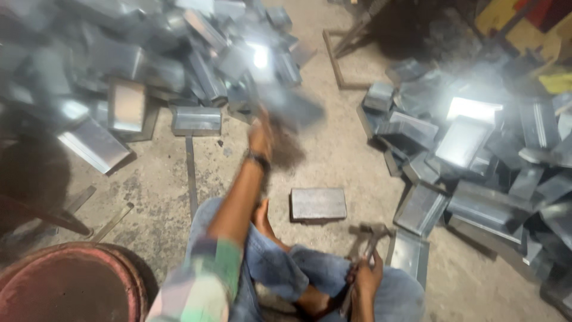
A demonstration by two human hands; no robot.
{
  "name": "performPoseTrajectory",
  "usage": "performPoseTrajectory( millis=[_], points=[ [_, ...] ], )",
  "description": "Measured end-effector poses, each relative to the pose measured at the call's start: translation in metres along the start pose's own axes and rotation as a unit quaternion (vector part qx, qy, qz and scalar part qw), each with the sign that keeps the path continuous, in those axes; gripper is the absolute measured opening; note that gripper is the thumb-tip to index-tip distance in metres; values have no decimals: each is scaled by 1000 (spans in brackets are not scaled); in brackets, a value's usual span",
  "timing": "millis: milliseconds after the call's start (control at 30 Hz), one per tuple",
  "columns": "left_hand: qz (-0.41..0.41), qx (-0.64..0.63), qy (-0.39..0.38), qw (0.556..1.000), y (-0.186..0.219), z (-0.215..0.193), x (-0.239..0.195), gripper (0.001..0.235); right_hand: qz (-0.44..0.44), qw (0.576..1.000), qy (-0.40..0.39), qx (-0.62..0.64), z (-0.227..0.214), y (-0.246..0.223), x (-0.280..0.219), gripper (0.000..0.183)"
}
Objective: The person uses a hammer to fold the edges of rectangular metal pieces to create small trays while sitting on the workshop floor.
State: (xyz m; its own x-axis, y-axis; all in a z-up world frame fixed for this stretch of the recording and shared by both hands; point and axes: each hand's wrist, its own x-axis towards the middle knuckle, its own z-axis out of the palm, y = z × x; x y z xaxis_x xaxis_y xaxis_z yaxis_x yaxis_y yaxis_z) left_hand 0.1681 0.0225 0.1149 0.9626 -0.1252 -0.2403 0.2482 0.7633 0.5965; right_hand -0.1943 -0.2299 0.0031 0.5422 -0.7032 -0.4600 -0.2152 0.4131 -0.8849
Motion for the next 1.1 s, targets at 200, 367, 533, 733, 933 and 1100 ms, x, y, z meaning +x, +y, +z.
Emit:
performPoseTrajectory(
  millis=[200,367,533,733,933,1100],
  points=[
    [180,520,141,823,79,-1,96,110,24,999,-34,-25,12,-2,-10,50],
    [-2,439,89,894,-44,-119,45,32,60,996,-72,-5,-2,14,-6,52],
    [222,647,17,729,-148,-121,-33,29,122,990,-61,40,-1,19,6,53],
    [278,755,-82,588,-206,-10,-93,33,100,991,-49,69,4,34,6,51],
    [285,656,-406,569,-282,75,-94,43,88,995,-7,-38,19,48,7,53],
    [272,687,-631,236,-397,102,-121,47,-140,953,-1,-268,26,48,-2,51]
  ],
)
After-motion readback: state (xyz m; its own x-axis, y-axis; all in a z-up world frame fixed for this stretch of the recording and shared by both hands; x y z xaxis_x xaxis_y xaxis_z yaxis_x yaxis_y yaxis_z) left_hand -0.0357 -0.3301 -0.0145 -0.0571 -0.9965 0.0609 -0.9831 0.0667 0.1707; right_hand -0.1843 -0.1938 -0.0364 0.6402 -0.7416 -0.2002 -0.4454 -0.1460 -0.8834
